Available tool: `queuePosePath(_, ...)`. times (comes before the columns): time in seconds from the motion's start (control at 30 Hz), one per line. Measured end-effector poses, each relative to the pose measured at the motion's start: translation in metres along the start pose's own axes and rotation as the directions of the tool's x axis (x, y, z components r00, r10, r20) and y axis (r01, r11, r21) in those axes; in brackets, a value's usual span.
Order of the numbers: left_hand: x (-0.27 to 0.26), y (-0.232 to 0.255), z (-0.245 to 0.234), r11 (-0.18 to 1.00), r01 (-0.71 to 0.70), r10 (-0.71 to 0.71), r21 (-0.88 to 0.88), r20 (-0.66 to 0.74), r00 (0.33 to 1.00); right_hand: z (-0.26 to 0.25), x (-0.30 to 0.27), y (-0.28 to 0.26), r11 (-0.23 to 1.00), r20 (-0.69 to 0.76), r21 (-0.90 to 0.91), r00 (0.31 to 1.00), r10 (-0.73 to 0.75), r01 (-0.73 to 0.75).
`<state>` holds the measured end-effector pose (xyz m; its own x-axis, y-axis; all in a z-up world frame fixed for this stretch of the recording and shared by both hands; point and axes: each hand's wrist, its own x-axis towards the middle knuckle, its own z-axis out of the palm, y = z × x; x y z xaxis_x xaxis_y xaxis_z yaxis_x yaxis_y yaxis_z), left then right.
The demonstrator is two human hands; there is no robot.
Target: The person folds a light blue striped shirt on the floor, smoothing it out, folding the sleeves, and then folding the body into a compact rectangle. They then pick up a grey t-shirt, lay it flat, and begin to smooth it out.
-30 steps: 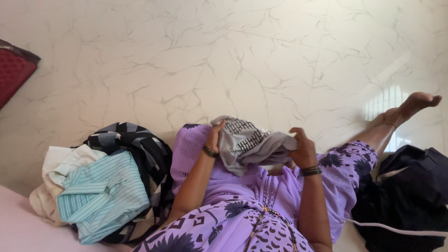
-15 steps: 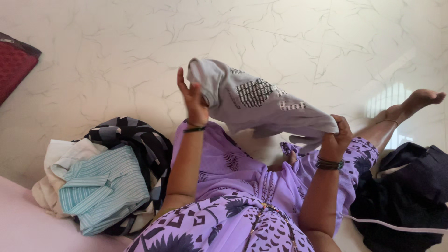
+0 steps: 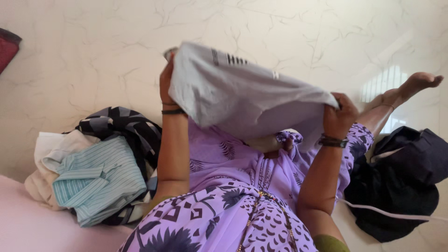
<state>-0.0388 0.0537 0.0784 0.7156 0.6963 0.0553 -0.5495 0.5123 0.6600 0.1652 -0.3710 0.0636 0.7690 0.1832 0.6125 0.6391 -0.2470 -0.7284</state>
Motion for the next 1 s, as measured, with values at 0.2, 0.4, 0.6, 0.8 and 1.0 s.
queuePosePath(0.2, -0.027, -0.014, 0.055, 0.679, -0.599, 0.427, 0.424, 0.435, 0.793, 0.003, 0.01, -0.002, 0.99, -0.014, 0.134, 0.999, 0.041, -0.039)
queuePosePath(0.4, -0.02, -0.029, -0.003, 0.997, 0.073, -0.074, 0.014, 0.152, 0.986, -0.006, -0.003, 0.009, 1.0, -0.011, 0.01, 1.0, 0.02, -0.02)
queuePosePath(0.6, -0.055, 0.022, 0.03, 0.981, -0.193, 0.195, -0.022, 0.126, 0.973, -0.022, -0.009, 0.016, 1.0, -0.047, 0.016, 0.999, 0.002, -0.001)
queuePosePath(0.8, -0.093, 0.05, 0.076, 0.67, -0.681, 0.551, 0.296, 0.416, 0.724, -0.026, -0.011, 0.033, 0.997, -0.076, 0.065, 0.996, 0.055, -0.05)
queuePosePath(1.0, -0.007, 0.04, -0.007, 0.082, -0.58, 0.598, 0.81, 0.426, 0.679, -0.007, -0.03, 0.006, 0.999, 0.113, 0.038, 0.994, -0.007, 0.003)
